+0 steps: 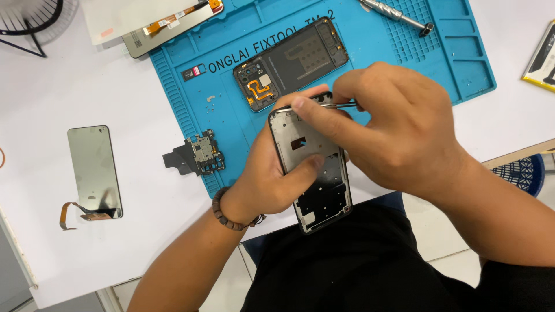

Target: The person disassembles a smartphone, removes the old screen and battery, and then reassembles it with a new screen and battery. They use a metal prying tool to separate components and tweezers to handle small parts during the process.

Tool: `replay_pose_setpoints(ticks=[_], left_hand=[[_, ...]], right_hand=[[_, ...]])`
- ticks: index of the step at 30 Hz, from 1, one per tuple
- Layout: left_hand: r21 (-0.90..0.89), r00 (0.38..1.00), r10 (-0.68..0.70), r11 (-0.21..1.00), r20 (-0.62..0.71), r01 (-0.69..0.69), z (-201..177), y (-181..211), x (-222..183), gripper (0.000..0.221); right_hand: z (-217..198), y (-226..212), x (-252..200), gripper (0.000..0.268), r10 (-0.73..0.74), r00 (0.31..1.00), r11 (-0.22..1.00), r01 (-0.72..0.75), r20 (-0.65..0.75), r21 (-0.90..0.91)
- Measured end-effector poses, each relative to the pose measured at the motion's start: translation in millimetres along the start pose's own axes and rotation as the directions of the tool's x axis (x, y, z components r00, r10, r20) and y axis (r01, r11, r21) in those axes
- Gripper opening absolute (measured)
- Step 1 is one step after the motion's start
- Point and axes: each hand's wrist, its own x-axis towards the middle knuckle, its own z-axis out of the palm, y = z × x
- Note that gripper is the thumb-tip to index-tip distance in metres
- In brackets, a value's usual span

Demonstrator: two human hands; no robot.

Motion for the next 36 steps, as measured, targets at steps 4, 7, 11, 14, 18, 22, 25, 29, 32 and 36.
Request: replay_pose_setpoints(ticks=[4, 7, 11, 14, 18, 22, 25, 29, 32, 36], left_hand=[[0.014, 0.999, 0.024, 1.000, -0.037, -0.024, -5, -1, -1, 0.062], [0.093, 0.997, -0.047, 0.994, -0.064, 0.053, -2, 1, -2, 0.063], [0.009, 0.998, -0.055, 0.998, 0.026, 0.055, -1, 4, 1, 0.064], [0.050, 0.998, -0.059, 0.997, -0.032, 0.061, -2, 6, 1, 0.061], [0.064, 0.999, -0.019, 0.998, 0.028, 0.017, 0, 7, -1, 0.062], [-0.045, 1.000, 0.014, 0.999, 0.018, -0.013, 2, 8, -5, 0.062], [-0.057, 0.999, -0.040, 0.998, -0.016, 0.039, 5, 20, -5, 0.065], [-0.072, 0.995, 0.009, 0.997, -0.095, -0.015, 12, 14, -5, 0.061], [-0.096, 0.987, 0.027, 0.994, -0.159, -0.043, 14, 8, -5, 0.062], [-0.087, 0.976, 0.020, 0.995, -0.215, -0.039, 21, 5, -3, 0.062]], right_hand=[[2, 7, -3, 0.047, 0.012, 1.000, 1.000, -0.012, 0.004, -0.001], [-1, -5, 2, 0.032, 0.023, 1.000, 1.000, -0.023, -0.010, 0.013], [-1, -5, 7, 0.033, -0.041, 0.999, 0.999, 0.041, -0.029, 0.000], [-1, -2, 8, 0.034, -0.007, 1.000, 1.000, 0.007, -0.015, 0.003], [-6, -5, 10, 0.031, -0.054, 0.998, 0.997, 0.056, -0.034, 0.045], [-12, 11, -8, 0.034, 0.105, 0.992, 0.974, -0.089, -0.067, 0.207], [-9, 27, -44, 0.029, 0.235, 0.966, 0.960, -0.214, -0.104, 0.182], [3, 37, -88, 0.031, 0.342, 0.937, 0.936, -0.332, -0.074, 0.118], [12, 43, -114, 0.028, 0.383, 0.923, 0.920, -0.384, -0.032, -0.079], [23, 49, -136, 0.028, 0.427, 0.903, 0.877, -0.424, -0.042, -0.225]])
